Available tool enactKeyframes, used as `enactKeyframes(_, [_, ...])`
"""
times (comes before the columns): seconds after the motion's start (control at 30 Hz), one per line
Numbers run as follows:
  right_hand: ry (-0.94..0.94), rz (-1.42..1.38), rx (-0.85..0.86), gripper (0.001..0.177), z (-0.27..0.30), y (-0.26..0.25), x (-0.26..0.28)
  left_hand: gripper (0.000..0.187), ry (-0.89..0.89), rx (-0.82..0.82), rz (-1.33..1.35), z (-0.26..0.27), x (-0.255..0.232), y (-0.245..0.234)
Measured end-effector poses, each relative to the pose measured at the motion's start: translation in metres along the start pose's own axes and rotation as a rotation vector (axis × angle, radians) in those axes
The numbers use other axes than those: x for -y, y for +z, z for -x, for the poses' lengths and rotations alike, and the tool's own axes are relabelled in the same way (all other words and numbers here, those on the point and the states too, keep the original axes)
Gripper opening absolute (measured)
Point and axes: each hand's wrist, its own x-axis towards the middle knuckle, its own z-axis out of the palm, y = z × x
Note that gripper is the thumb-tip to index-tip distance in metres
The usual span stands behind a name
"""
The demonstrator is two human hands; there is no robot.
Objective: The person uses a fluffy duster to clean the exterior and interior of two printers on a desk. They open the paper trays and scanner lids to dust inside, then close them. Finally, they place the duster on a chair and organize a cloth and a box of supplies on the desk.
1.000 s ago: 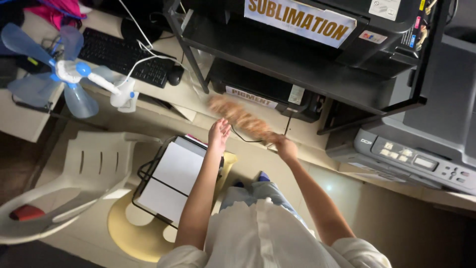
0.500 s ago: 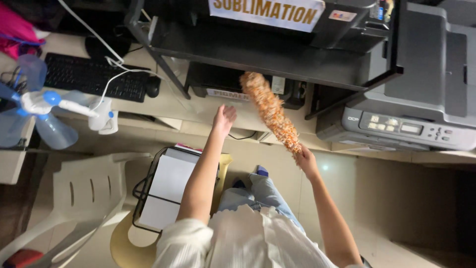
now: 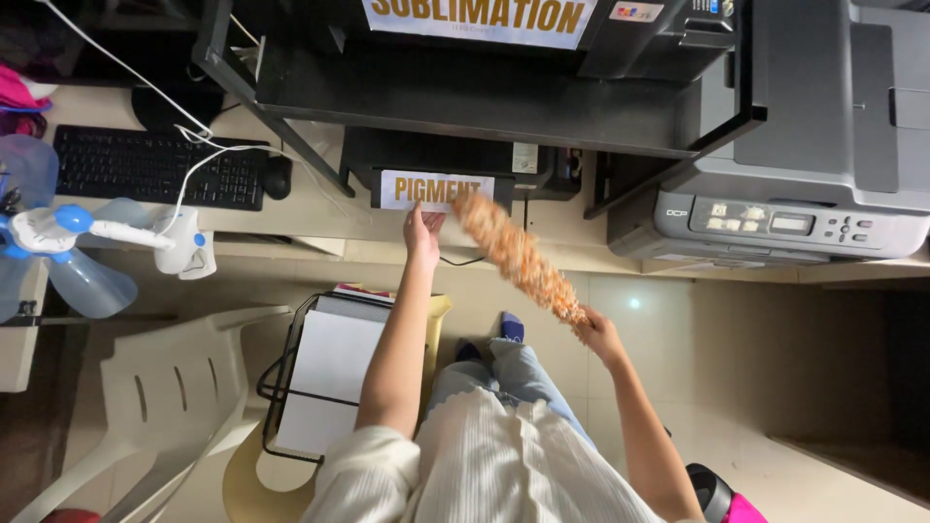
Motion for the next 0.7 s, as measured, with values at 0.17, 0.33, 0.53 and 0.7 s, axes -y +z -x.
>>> enactKeyframes(0.17, [-0.067,0.314,-0.102,0.039,-0.016,0.009,0.013,0.04,0.137,0.052,0.027,0.064,-0.054,0.057])
enactKeyframes(0.33, [-0.389,0.536,-0.222,0.033,-0.07,0.027,0.075,0.041,0.095,0.192,0.09,0.08,-0.104,0.108])
enactKeyframes(0.53, [-0.572,0.79,-0.437,0.036,-0.092,0.014,0.165,0.041,0.126,0.295,-0.004,0.096,-0.137,0.124])
enactKeyframes(0.7, [-0.601,0.64,-0.455,0.036,-0.116,-0.009,0.134,0.042,0.111,0.222,-0.104,0.086,-0.135,0.105])
